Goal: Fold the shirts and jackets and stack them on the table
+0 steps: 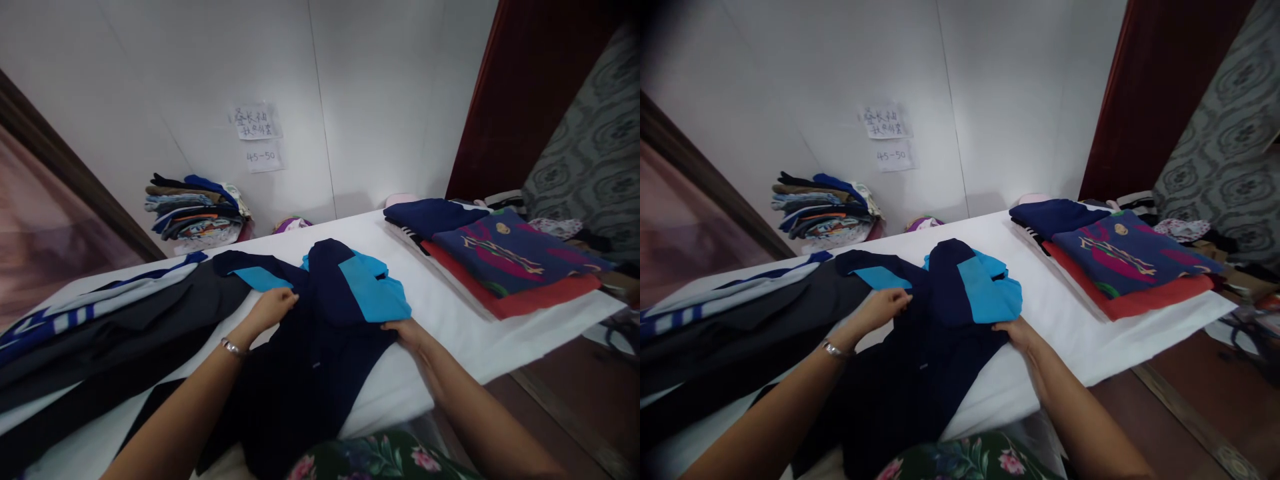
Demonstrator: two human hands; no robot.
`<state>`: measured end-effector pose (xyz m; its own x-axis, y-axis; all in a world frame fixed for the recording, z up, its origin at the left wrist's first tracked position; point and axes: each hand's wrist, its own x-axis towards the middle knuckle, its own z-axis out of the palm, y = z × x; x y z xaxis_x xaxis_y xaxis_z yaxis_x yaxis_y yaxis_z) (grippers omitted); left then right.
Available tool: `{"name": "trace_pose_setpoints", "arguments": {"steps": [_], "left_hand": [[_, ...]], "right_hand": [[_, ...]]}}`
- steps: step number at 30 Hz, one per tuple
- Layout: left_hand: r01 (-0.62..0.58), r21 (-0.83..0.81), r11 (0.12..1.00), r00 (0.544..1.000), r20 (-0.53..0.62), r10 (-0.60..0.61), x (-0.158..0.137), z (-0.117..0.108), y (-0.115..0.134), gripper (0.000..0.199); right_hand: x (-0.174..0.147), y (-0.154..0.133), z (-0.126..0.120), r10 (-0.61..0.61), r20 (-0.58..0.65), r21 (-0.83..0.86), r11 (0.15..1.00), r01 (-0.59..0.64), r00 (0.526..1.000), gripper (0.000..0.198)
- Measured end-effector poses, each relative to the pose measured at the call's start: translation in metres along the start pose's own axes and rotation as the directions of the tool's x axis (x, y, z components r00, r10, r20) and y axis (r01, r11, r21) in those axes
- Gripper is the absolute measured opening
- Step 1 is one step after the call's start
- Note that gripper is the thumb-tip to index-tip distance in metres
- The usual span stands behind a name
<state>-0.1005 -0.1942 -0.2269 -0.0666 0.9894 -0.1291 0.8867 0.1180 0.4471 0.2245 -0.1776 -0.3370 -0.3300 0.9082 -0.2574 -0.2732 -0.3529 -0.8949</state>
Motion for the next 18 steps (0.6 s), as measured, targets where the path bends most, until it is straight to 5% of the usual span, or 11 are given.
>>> {"name": "trace_pose_setpoints", "arguments": {"steps": [2,4,8,12,15,18], "left_hand": [[-0.001,0.150,0.989,0.985,-0.171,0.027,0.023,-0.003,0.008,0.030],[-0.006,0.229,0.973,0.973,-0.221,0.058,0.043,0.004,0.015,0.030],[-0.050,0.293,0.955,0.982,-0.157,0.100,0.060,0.040,0.020,0.034],[-0.068,0.369,0.927,0.984,-0.127,0.123,0.051,0.077,0.014,0.031],[-0.074,0.399,0.914,0.980,-0.139,0.140,0.044,0.087,0.011,0.034],[-0.069,0.406,0.911,0.980,-0.142,0.138,0.044,0.088,0.010,0.034]], "right_hand": [[-0.002,-0.001,0.000,-0.048,-0.004,-0.095,0.994,0.047,0.999,0.030],[-0.009,-0.004,0.002,-0.126,0.010,-0.253,0.960,0.125,0.992,0.028],[-0.043,-0.021,0.008,-0.191,0.196,-0.546,0.794,0.269,0.962,0.019],[-0.084,-0.044,-0.008,-0.213,0.374,-0.571,0.714,0.405,0.903,0.028],[-0.096,-0.061,-0.031,-0.281,0.149,-0.600,0.736,0.313,0.948,0.033],[-0.085,-0.076,-0.039,-0.417,-0.122,-0.567,0.774,0.282,0.901,0.043]]}}
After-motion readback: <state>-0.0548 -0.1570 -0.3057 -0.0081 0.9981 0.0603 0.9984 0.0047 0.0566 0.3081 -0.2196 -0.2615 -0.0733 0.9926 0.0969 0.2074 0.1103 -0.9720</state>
